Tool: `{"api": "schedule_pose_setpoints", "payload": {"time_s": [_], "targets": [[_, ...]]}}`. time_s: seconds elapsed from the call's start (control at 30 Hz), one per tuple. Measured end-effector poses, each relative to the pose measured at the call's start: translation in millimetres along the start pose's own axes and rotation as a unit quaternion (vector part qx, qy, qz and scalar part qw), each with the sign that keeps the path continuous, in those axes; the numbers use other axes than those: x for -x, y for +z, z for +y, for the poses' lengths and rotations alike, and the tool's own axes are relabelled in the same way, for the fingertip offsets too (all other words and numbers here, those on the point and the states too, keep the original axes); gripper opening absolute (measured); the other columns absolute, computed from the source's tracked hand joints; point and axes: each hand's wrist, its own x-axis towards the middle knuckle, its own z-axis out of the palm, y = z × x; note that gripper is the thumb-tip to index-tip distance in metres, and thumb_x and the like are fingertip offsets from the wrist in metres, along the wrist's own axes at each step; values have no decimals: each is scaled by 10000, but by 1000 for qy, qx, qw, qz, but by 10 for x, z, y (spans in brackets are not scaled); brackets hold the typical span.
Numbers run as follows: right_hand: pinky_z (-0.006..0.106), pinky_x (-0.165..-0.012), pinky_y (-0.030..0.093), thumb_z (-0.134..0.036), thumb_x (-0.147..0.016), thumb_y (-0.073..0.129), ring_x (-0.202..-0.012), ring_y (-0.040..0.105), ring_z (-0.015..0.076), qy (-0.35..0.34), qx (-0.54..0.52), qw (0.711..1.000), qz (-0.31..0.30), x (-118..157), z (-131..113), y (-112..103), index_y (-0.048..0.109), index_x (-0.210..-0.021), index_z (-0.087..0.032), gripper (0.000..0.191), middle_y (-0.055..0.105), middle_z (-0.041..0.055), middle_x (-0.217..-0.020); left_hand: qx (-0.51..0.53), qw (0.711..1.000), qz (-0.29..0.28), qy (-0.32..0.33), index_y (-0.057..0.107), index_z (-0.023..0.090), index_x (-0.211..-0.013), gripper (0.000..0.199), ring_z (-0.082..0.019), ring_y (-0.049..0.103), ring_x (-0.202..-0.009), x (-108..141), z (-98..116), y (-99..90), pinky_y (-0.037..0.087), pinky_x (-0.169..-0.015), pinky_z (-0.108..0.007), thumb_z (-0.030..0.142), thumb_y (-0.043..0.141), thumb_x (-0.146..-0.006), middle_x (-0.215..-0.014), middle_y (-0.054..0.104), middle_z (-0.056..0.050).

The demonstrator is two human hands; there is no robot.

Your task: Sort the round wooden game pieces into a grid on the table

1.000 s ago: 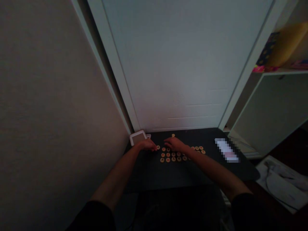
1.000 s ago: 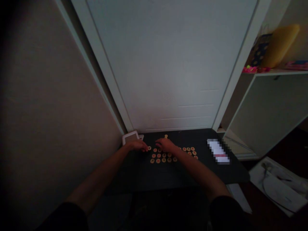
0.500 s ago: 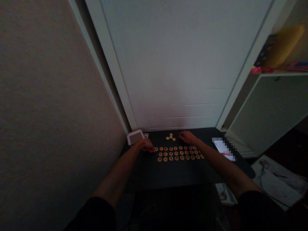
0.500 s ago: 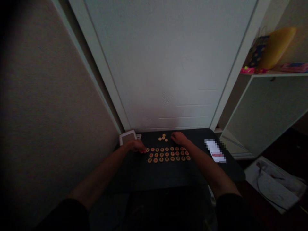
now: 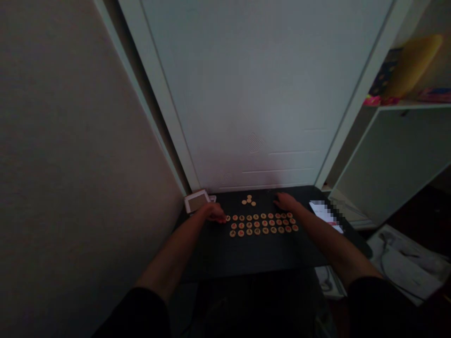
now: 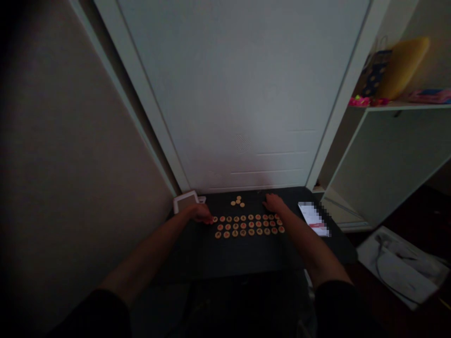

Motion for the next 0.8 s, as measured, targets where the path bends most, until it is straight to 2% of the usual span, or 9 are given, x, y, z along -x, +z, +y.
{"api": "schedule_pose_setpoints", "payload": {"time_s": [0.17,0.4,0.67,0.8], "targets": [[331,-922,433,-385,-924,537,-1105,606,269,-13,1,1000,-15,-3,45,-3,576,-1228,-141,392,638,174,-1202,-10,1000,4,-4,656,204,-556,230,-298,671,-735,-55,5,-3,478,-680,-377,302,855,-495,-582,669,-76],[328,-893,452,-395,-928,518,-1084,621,265,0,10,999,-30,-55,99,1,591,-1212,-152,381,655,166,-1177,-52,998,9,-22,666,220,-556,255,-228,656,-636,-104,-32,42,443,-528,-264,402,836,-501,-619,704,-64],[346,-879,470,-430,-925,501,-1076,625,279,3,24,999,-34,-65,99,14,592,-1200,-159,397,658,162,-1167,-115,992,2,-56,680,188,-679,258,-170,677,-744,-74,55,66,451,-571,-209,432,759,-654,-813,751,-50],[349,-866,478,-436,-919,508,-1066,630,284,3,30,999,-35,-45,75,-3,598,-1191,-153,403,659,173,-1160,-140,988,-3,-65,661,189,-676,323,-181,687,-787,-12,110,91,472,-598,-223,487,778,-637,-862,756,-48]]}}
